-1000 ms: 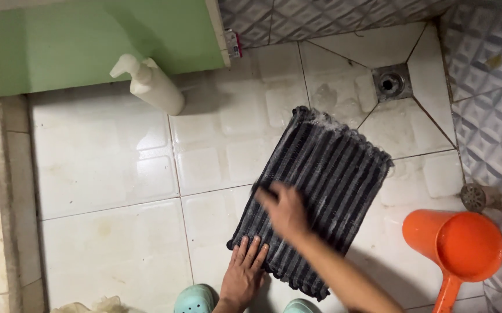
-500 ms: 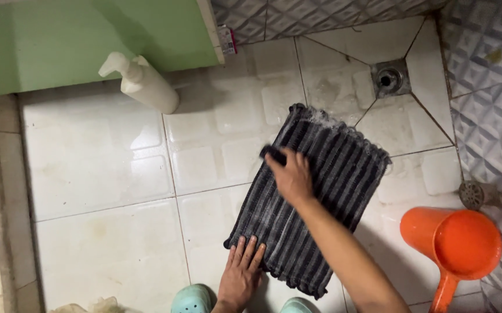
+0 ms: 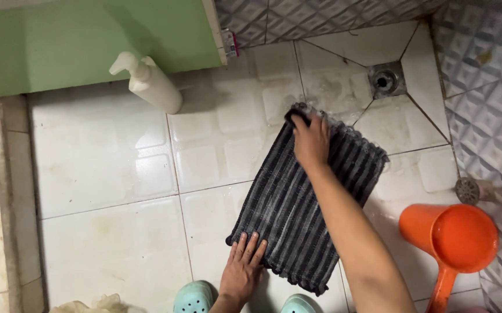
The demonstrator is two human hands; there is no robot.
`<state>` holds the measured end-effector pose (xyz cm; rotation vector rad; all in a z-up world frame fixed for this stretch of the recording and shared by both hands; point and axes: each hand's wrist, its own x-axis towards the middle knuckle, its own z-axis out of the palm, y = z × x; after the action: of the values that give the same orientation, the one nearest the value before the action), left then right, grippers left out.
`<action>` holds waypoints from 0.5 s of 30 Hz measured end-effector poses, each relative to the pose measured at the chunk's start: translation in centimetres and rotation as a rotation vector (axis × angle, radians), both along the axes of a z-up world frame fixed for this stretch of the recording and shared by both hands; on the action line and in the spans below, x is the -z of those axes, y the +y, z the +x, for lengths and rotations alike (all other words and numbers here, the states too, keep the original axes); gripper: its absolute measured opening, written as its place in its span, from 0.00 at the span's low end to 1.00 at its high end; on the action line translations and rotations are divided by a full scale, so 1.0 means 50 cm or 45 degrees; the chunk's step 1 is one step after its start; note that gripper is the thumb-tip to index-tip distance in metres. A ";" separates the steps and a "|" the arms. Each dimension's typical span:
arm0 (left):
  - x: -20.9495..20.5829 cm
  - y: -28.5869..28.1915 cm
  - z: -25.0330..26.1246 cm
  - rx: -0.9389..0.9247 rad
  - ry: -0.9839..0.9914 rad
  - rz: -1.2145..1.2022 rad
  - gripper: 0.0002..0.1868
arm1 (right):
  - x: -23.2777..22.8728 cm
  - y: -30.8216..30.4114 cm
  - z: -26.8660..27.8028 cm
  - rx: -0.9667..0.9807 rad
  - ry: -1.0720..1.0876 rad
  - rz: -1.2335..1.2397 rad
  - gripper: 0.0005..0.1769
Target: The person scrubs a dark gray striped bath mat on a tiled bathroom floor using a bar of soap and water. They repeatedly rub the mat to create suds, then rinse the soap off by pouring water from an orange pitcher and wiping the mat with their hands.
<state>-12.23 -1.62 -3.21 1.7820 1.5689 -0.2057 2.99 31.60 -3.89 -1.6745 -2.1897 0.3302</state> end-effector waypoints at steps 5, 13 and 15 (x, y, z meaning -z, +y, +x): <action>0.010 -0.018 0.001 -0.072 -0.089 0.246 0.39 | -0.012 -0.233 0.072 0.108 0.171 -0.012 0.22; 0.035 -0.021 0.009 -0.104 -0.018 0.658 0.34 | -0.008 -0.533 0.264 0.839 0.004 -0.060 0.27; 0.032 -0.011 0.012 -0.108 0.002 0.706 0.31 | -0.002 -0.554 0.301 0.909 -0.055 -0.094 0.28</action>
<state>-11.63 -2.15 -4.84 2.1133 1.8167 0.2996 18.04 3.91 -3.81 -2.3685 -1.4707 0.1743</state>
